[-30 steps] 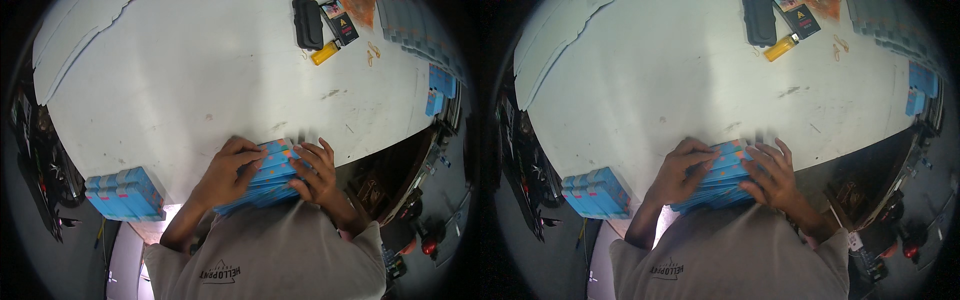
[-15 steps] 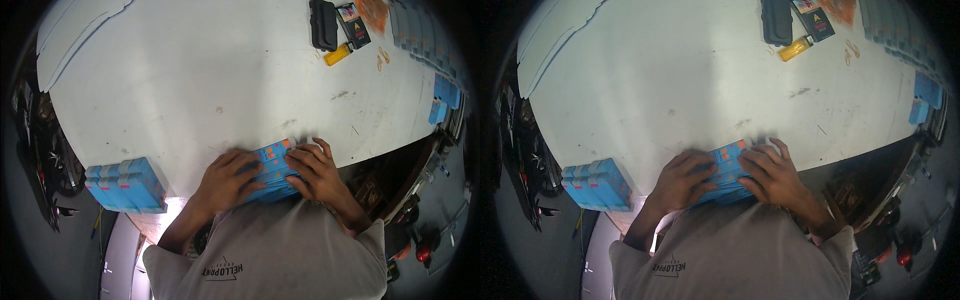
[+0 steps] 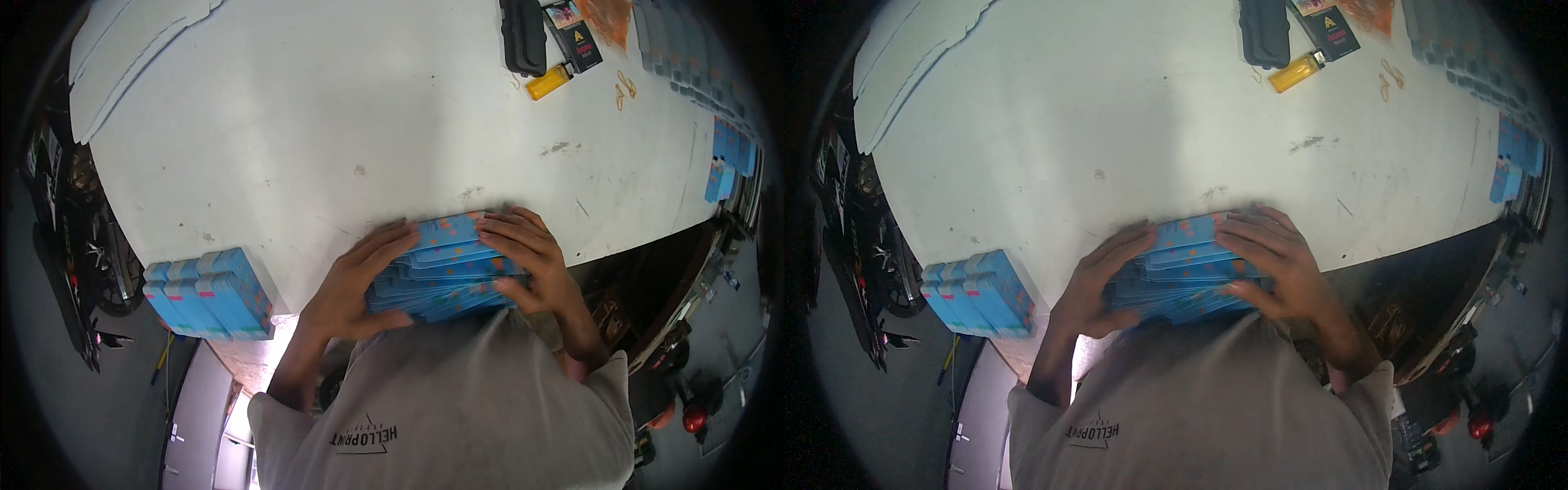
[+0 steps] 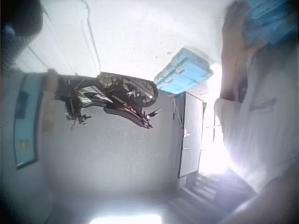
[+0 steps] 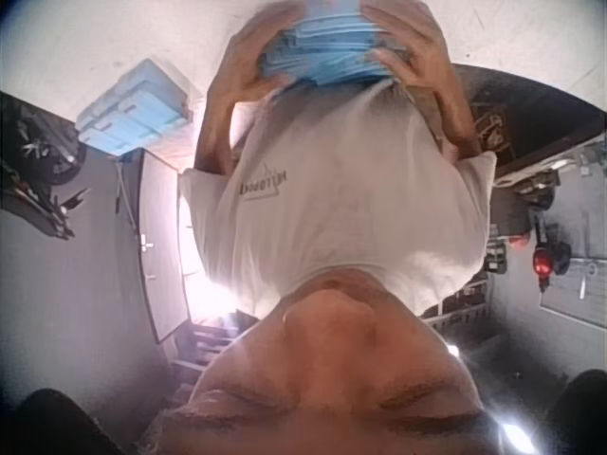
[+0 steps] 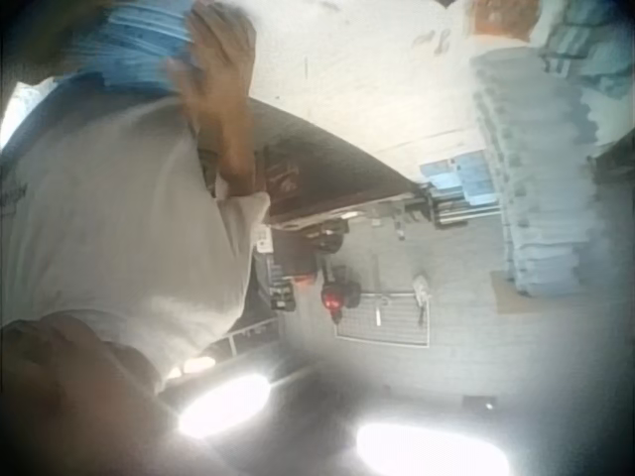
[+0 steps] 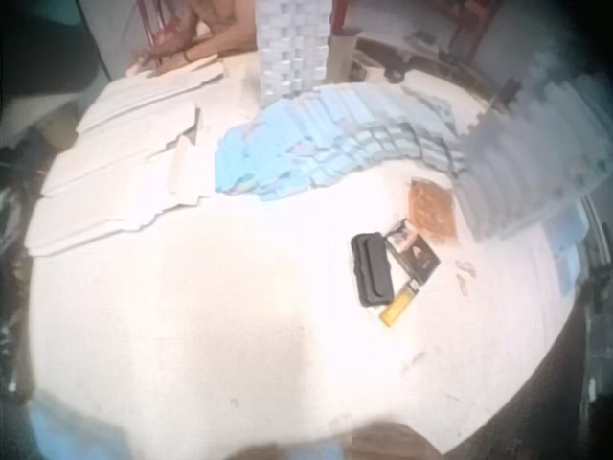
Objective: The person folds blue printed paper inserts into white cardboard trays on a white table, then stacks the assembled units and secures them with a rubber band. The person places the finished stack into a green plastic basket.
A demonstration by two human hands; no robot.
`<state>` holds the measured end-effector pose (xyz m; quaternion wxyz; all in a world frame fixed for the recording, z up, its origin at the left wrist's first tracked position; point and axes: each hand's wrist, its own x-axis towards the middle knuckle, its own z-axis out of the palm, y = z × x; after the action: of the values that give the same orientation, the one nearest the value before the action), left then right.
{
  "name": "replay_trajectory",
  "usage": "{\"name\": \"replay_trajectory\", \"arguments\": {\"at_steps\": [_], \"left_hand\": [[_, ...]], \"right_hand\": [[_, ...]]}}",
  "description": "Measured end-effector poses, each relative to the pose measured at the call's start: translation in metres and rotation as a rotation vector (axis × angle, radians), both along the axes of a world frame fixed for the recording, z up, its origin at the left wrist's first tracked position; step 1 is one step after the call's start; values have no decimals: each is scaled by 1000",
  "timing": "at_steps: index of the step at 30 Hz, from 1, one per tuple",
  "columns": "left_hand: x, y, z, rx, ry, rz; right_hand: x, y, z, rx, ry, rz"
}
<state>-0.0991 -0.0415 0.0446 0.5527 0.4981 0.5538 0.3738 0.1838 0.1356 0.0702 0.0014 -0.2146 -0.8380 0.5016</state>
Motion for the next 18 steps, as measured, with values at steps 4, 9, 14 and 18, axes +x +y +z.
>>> {"name": "replay_trajectory", "arguments": {"at_steps": [4,9,14,18], "left_hand": [[7,-15,-9,85,29,8],[69,17,-33,112,16,656],[29,38,-19,115,162,396],[9,77,-3,201,475,110]], "right_hand": [[16,1,-10,-196,119,-76],[-22,-23,-22,-192,267,-454],[-13,-14,-24,363,-137,-178],[-24,-15,-23,540,-206,-183]]}}
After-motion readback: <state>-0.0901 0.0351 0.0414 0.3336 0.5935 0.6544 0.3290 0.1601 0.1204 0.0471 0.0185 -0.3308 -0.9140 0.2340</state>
